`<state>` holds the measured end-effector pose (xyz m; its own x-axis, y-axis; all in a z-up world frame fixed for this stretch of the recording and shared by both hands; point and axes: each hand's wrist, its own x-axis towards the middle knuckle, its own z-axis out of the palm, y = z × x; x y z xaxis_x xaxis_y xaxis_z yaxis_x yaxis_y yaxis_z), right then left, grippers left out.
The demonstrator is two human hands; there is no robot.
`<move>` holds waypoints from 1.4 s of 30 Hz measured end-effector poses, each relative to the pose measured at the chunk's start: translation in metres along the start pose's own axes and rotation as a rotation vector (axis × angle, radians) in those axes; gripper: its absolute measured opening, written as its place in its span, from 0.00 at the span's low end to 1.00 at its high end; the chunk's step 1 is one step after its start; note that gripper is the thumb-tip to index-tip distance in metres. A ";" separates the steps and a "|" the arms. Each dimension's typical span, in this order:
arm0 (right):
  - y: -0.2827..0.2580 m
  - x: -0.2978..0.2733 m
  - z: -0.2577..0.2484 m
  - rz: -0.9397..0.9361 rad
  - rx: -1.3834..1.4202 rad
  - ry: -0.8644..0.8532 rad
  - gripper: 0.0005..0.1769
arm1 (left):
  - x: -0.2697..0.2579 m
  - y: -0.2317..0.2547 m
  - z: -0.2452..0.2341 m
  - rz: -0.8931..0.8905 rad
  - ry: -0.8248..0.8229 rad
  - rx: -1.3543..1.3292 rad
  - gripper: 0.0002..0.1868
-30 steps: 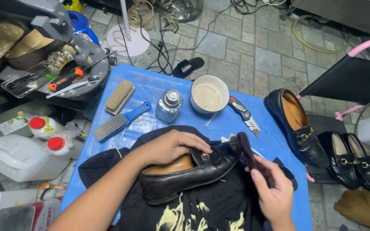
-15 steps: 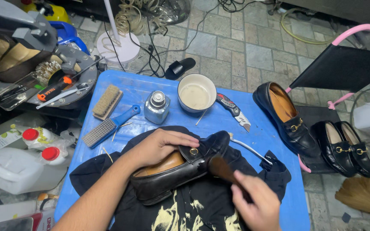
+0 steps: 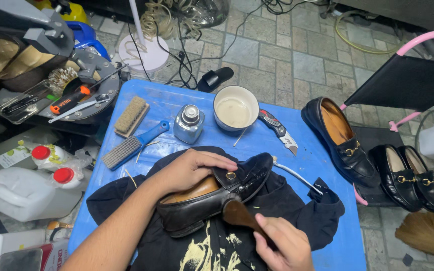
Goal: The person scrapes the interior sole of a black loafer with a utility knife, then scrubs the interior with a toothbrush and wipes it with a cloth. They repeat the scrubbing and wiping on the heel area and finish by brushing the exterior leather with a shoe brush.
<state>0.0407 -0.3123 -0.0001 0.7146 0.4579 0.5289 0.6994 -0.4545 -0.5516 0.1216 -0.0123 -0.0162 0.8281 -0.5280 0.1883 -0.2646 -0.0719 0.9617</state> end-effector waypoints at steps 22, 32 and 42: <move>0.017 0.022 -0.039 0.312 -0.150 0.033 0.17 | -0.004 0.007 0.007 -0.041 0.047 0.081 0.21; 0.030 -0.012 -0.027 0.746 -0.352 -0.041 0.35 | -0.011 0.030 0.013 -0.031 0.149 0.363 0.20; 0.047 0.004 -0.019 0.943 -0.382 0.001 0.21 | -0.026 0.053 0.041 -0.423 0.244 0.693 0.13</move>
<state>0.0768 -0.3461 -0.0117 0.9768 -0.2136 -0.0146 -0.1920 -0.8436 -0.5015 0.0657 -0.0368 0.0220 0.9878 -0.1487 -0.0456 -0.0860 -0.7665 0.6365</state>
